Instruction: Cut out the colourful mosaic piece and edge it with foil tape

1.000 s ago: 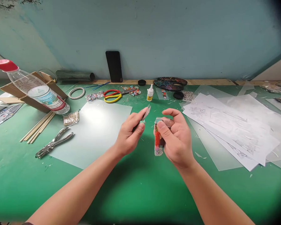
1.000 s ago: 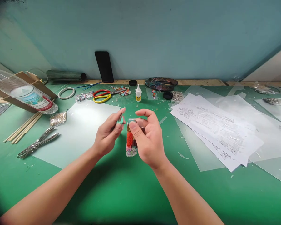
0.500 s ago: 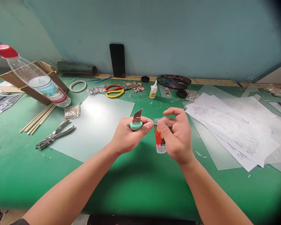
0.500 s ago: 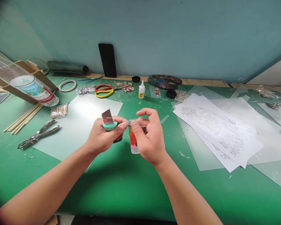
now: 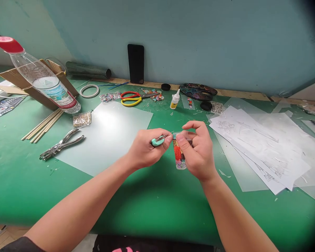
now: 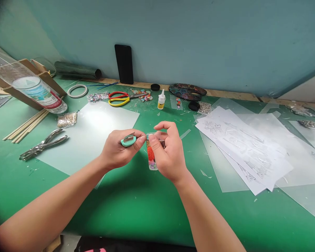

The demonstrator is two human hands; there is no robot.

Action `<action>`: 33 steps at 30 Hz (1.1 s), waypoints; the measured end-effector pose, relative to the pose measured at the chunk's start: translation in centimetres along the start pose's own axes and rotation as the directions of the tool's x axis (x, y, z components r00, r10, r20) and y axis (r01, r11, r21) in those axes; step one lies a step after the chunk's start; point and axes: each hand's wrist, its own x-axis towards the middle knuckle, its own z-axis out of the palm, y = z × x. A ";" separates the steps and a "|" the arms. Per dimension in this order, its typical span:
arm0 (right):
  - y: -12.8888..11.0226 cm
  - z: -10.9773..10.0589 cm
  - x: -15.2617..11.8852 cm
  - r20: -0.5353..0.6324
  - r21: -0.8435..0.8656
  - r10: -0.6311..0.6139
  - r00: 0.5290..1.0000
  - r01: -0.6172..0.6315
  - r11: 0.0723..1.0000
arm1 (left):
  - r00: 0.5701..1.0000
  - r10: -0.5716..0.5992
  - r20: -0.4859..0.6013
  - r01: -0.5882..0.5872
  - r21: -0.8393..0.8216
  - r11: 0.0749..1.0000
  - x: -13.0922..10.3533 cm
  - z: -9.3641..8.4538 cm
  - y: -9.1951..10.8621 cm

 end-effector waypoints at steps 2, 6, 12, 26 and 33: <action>0.2 0.0 0.0 0.006 0.016 0.018 1.000 -0.018 1.000 | 1.000 0.026 -0.010 -0.026 0.024 0.999 0.0 0.1 -0.1; 0.3 0.1 0.1 0.000 0.022 0.028 1.000 -0.028 0.999 | 0.999 0.035 -0.026 -0.033 0.079 0.996 -0.1 0.2 -0.3; 0.2 -0.1 0.2 -0.043 0.027 0.036 0.998 -0.035 0.999 | 0.994 -0.071 -0.081 0.081 0.119 0.990 0.0 -0.1 -0.8; 0.3 0.0 0.0 0.009 -0.068 -0.027 1.000 0.028 0.997 | 0.999 0.004 0.042 -0.003 -0.029 1.000 0.3 -0.3 -0.4; 1.0 -0.1 -0.1 0.057 -0.212 -0.089 0.994 0.099 0.972 | 0.997 0.049 0.067 -0.062 0.199 0.978 0.0 -0.3 -0.6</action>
